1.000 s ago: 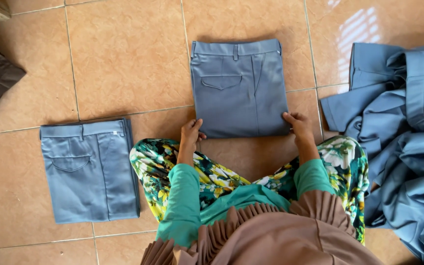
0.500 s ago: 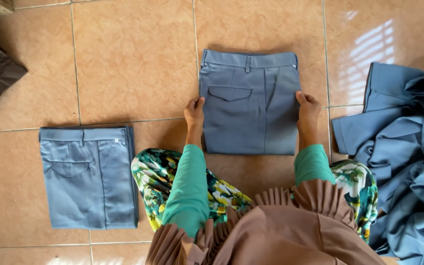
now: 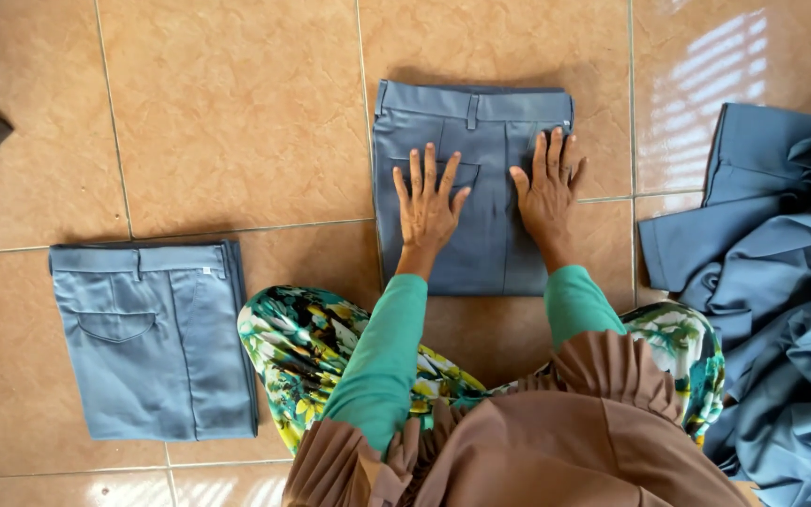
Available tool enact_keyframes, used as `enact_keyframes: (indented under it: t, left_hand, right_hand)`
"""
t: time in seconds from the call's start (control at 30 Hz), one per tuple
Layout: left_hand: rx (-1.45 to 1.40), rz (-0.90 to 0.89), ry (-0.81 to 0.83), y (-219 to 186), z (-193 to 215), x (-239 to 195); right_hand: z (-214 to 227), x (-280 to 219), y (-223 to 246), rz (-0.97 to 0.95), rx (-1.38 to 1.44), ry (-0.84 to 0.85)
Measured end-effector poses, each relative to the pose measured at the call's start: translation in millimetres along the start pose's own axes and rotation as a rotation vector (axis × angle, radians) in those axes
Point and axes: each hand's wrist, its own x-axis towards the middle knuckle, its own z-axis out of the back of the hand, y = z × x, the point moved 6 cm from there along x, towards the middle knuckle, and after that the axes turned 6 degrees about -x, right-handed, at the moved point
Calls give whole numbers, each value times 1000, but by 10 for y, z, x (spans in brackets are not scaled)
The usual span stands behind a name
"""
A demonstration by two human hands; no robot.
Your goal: The person sits on a tiled floor and folds several pairs of gray trousers by hand. They smooth each pair, fold the legs inward, then fold the garment in half and again into a compact rectangle, stacking the finished pieces to the left.
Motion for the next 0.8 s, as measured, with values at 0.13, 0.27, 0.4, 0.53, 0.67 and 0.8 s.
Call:
enact_keyframes:
  t: [0.13, 0.27, 0.4, 0.53, 0.67, 0.8]
  left_hand:
    - [1, -6, 52, 148, -210, -39]
    - [31, -7, 37, 90, -182, -27]
    - [-28, 52, 41, -211, 108, -153]
    - [-162, 66, 54, -437, 141, -567]
    - [-20, 125, 30, -22, 147, -855]
    - [110, 307, -7, 461, 334, -997]
  right_hand:
    - [-193, -27, -86, -40, 28, 70]
    - [-135, -28, -102, -73, 58, 124]
    - [121, -250, 121, -91, 67, 143]
    - [120, -671, 306, -80, 132, 176]
    - [41, -878, 235, -70, 103, 224]
    - [80, -867, 256, -83, 129, 171]
